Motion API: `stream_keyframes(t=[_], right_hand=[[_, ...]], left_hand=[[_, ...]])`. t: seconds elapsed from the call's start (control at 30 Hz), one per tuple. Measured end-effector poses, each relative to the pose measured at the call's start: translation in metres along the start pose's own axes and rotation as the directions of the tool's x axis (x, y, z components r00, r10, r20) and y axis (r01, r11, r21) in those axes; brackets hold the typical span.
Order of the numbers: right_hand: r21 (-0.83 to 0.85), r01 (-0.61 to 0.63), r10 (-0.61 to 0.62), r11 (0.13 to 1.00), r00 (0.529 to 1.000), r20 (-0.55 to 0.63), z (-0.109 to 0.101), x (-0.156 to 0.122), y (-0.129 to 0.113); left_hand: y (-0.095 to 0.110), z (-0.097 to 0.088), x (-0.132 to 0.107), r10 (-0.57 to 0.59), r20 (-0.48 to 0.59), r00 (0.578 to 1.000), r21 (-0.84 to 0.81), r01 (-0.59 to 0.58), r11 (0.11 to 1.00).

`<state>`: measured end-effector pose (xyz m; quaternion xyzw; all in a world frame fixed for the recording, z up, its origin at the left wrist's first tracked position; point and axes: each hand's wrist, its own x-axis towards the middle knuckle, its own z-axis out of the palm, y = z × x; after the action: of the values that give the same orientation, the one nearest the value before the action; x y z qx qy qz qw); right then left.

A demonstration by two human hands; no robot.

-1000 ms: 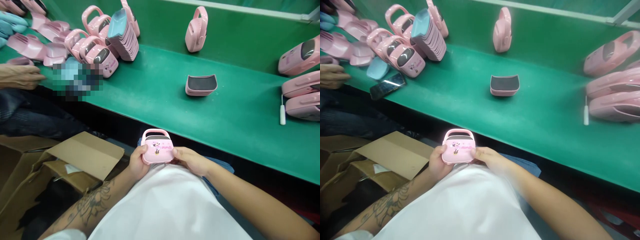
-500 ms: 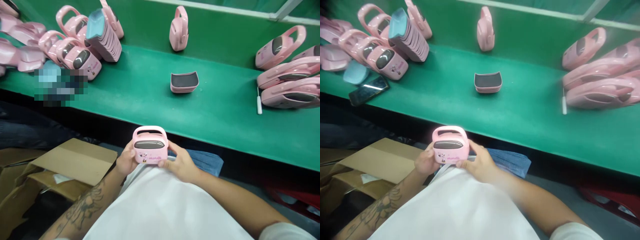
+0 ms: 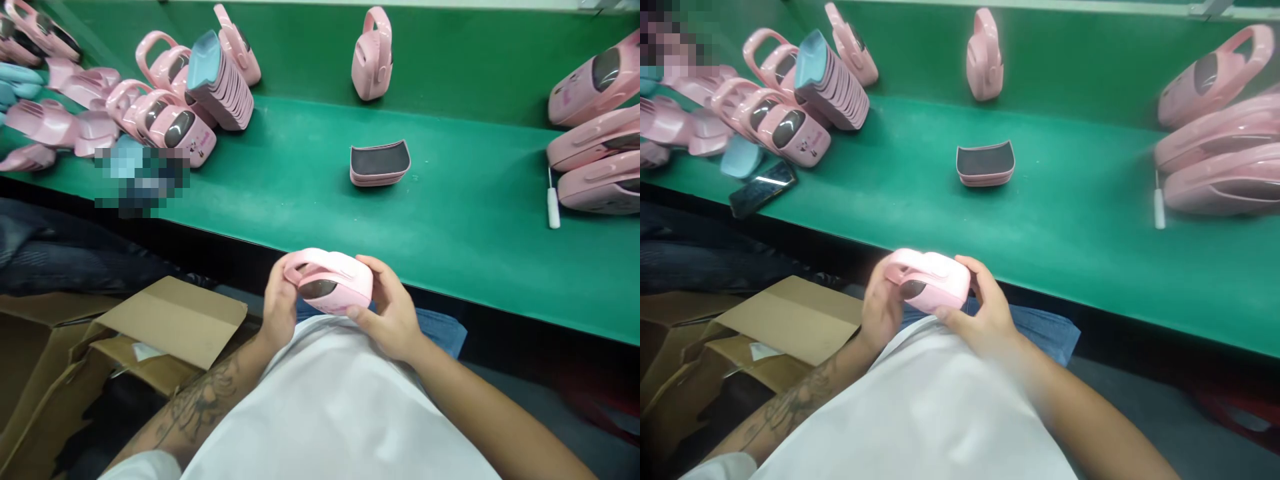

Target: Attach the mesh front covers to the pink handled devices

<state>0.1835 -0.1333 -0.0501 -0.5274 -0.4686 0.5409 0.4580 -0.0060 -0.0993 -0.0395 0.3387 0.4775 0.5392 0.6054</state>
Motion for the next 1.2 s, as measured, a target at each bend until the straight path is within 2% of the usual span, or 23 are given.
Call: stream_keyframes(t=[0.07,0.1,0.17,0.27,0.33,0.43,0.53,0.6,0.83,0.97,1.07,1.2], right_hand=[[-0.028,0.010,-0.009,1.000,0.999,0.042,-0.013,-0.001,-0.003],[-0.029,0.020,-0.018,0.999,0.997,0.074,-0.018,-0.003,-0.004],[0.006,0.027,-0.027,1.000,0.990,0.142,-0.022,-0.007,-0.002],[0.015,-0.029,0.026,0.999,0.984,0.178,-0.016,-0.017,0.005],[0.000,-0.081,0.079,0.997,0.982,0.171,-0.010,-0.023,0.009],[0.007,-0.143,0.140,0.990,0.975,0.170,-0.003,-0.028,0.006],[0.022,-0.197,0.190,0.980,0.968,0.163,-0.001,-0.026,-0.003],[0.065,-0.240,0.227,0.969,0.959,0.168,0.000,-0.023,-0.009],[0.155,-0.390,0.375,0.908,0.919,0.122,0.006,-0.019,-0.021],[0.156,-0.398,0.383,0.904,0.916,0.120,0.009,-0.019,-0.021],[0.091,-0.390,0.382,0.916,0.920,0.094,0.008,-0.017,-0.016],[0.050,-0.355,0.343,0.933,0.925,0.162,-0.005,-0.012,-0.006]], left_hand=[[0.020,-0.011,-0.002,0.076,0.201,0.977,0.238,-0.124,0.963],[0.029,-0.015,-0.003,0.038,0.291,0.956,0.335,-0.139,0.932],[0.043,-0.017,-0.002,-0.137,0.402,0.905,0.464,-0.073,0.883],[0.049,-0.010,-0.001,-0.377,0.418,0.826,0.572,0.083,0.816],[0.048,-0.005,-0.003,-0.446,0.393,0.804,0.616,0.130,0.777],[0.049,0.003,-0.007,-0.458,0.324,0.828,0.656,0.152,0.739],[0.053,0.007,-0.012,-0.417,0.266,0.869,0.693,0.128,0.709],[0.054,0.009,-0.014,-0.403,0.251,0.880,0.701,0.122,0.703],[0.053,0.013,-0.021,-0.412,0.219,0.885,0.684,0.162,0.711],[0.050,0.012,-0.022,-0.413,0.212,0.886,0.681,0.169,0.713],[0.043,0.007,-0.018,-0.407,0.228,0.884,0.688,0.149,0.710],[0.033,0.000,-0.010,-0.459,0.273,0.845,0.688,0.162,0.708]])
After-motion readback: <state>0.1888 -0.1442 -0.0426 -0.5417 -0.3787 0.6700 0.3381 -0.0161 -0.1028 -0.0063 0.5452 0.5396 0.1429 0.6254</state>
